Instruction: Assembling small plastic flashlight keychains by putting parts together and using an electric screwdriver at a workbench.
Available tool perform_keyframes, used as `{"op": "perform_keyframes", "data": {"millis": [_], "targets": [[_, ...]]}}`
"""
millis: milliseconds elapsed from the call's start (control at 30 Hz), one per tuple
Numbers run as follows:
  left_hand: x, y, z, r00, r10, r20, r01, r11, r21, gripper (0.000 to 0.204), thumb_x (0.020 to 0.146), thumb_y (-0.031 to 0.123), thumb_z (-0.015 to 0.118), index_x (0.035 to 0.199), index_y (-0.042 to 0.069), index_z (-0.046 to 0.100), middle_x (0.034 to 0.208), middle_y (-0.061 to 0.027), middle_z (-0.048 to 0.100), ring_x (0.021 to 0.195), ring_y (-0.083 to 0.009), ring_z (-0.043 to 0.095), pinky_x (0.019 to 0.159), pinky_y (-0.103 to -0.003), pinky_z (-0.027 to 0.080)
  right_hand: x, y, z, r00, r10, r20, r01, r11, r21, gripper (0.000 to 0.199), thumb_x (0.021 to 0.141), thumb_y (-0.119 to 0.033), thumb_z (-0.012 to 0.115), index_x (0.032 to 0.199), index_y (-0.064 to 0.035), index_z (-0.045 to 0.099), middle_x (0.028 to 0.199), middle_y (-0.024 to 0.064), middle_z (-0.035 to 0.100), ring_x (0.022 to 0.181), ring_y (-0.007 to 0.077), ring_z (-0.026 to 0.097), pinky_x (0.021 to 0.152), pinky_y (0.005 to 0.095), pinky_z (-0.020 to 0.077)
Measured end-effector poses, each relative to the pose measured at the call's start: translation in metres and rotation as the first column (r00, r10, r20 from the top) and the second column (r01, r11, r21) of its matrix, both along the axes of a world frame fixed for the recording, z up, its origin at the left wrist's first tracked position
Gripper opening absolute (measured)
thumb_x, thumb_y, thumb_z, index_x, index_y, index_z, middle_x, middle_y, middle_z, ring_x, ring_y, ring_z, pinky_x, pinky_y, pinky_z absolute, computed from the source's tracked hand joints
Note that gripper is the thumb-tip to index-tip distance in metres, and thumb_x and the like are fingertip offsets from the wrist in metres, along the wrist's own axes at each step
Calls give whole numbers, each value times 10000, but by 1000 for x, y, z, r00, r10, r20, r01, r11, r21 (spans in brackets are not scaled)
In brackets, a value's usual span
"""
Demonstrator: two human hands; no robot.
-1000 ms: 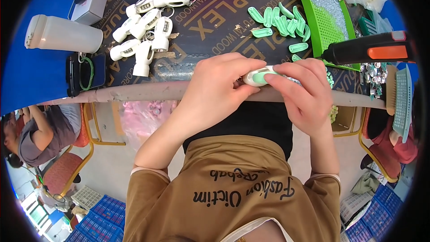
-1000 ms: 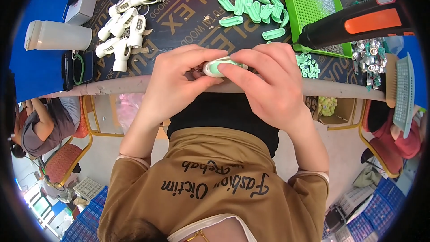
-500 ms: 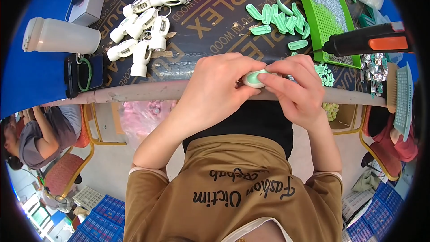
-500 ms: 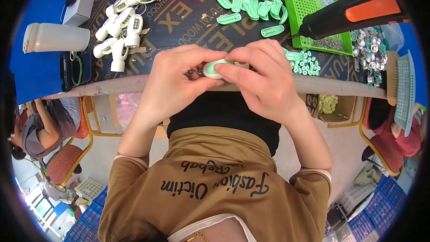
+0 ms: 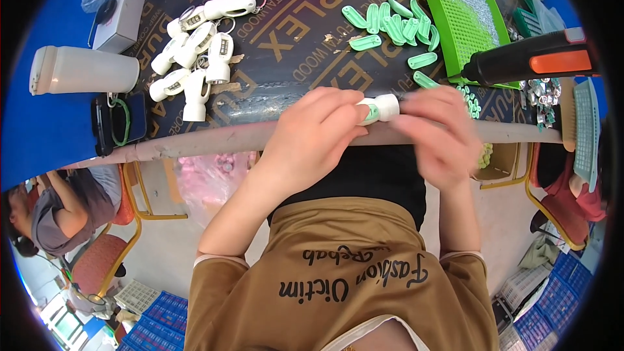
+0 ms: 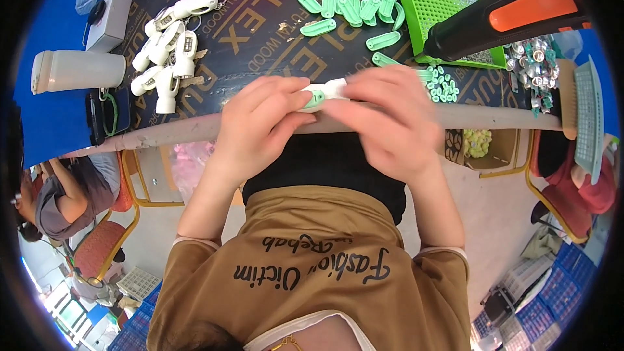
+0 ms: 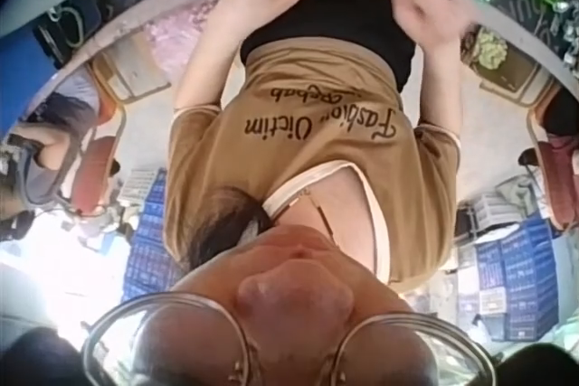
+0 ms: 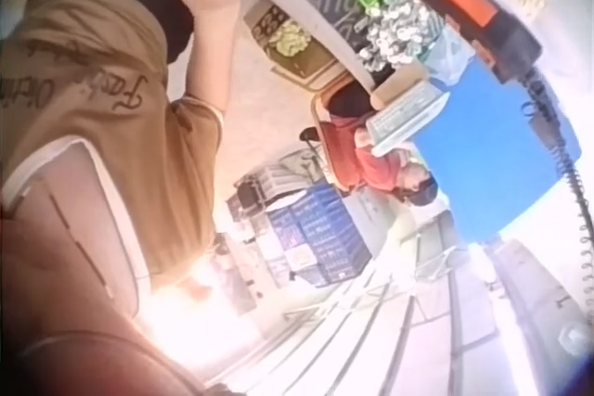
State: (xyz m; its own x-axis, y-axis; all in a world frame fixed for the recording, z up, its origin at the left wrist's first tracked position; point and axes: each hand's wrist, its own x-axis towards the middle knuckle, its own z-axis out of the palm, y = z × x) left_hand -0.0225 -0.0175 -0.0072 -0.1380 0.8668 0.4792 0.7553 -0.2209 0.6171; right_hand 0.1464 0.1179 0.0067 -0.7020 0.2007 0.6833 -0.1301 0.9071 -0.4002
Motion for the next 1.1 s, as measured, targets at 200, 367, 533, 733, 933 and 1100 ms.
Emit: {"op": "perform_keyframes", "data": {"millis": [200, 367, 533, 733, 933, 1100], "targets": [[0, 3, -8, 996, -31, -79, 40, 993, 111, 270, 709, 48, 753, 959, 30, 651, 999, -104, 646, 857, -282, 639, 695, -360, 536, 28, 56, 36, 713, -398, -577, 159, 894, -419, 456, 910, -32, 561, 1308, 40, 350, 1239, 233, 509, 1070, 348, 555, 976, 453, 437], [0, 3, -6, 996, -26, -83, 36, 991, 126, 283, 681, 44, 775, 933, 23, 648, 995, -118, 663, 836, -290, 649, 684, -355, 537, 46, 86, 51, 976, 42, -212, -177, 722, -669, 688, 928, -284, 583, 1433, 43, 250, 1249, 220, 496, 1130, 315, 529, 999, 441, 404], [2, 3, -1, 997, -17, -75, 24, 995, 95, 292, 673, 39, 790, 918, 13, 634, 998, -132, 678, 833, -301, 657, 685, -360, 537, 54, 98, 56, 984, 106, -141, -171, 770, -615, 809, 787, -324, 757, 1392, 34, 358, 1124, 123, 493, 989, 224, 487, 907, 396, 414], [1, 2, -5, 995, -44, -89, 48, 997, 54, 252, 732, 74, 751, 946, 21, 628, 1022, -109, 648, 894, -297, 631, 737, -370, 532, 36, 135, 63, 796, 136, -590, -568, 502, -652, 448, 867, -133, 616, 1260, 8, 454, 1180, 107, 504, 962, 190, 440, 803, 360, 390], [4, 5, -3, 996, -20, -83, 25, 998, 59, 244, 728, 74, 757, 931, 17, 635, 1005, -109, 661, 871, -297, 641, 731, -363, 536, -4, 143, 52, 866, -74, -495, -282, 745, -604, 323, 933, -113, 495, 1211, 44, 449, 770, 136, 558, 661, 206, 515, 678, 381, 442], [5, 6, 0, 995, 11, -102, -4, 997, 74, 209, 715, 60, 759, 882, 11, 644, 973, -112, 668, 831, -291, 647, 706, -360, 539, -9, 137, 42, 816, -59, -575, -323, 779, -538, 385, 972, -294, 521, 1150, 46, 485, 710, 126, 543, 586, 213, 502, 603, 372, 441]]}}
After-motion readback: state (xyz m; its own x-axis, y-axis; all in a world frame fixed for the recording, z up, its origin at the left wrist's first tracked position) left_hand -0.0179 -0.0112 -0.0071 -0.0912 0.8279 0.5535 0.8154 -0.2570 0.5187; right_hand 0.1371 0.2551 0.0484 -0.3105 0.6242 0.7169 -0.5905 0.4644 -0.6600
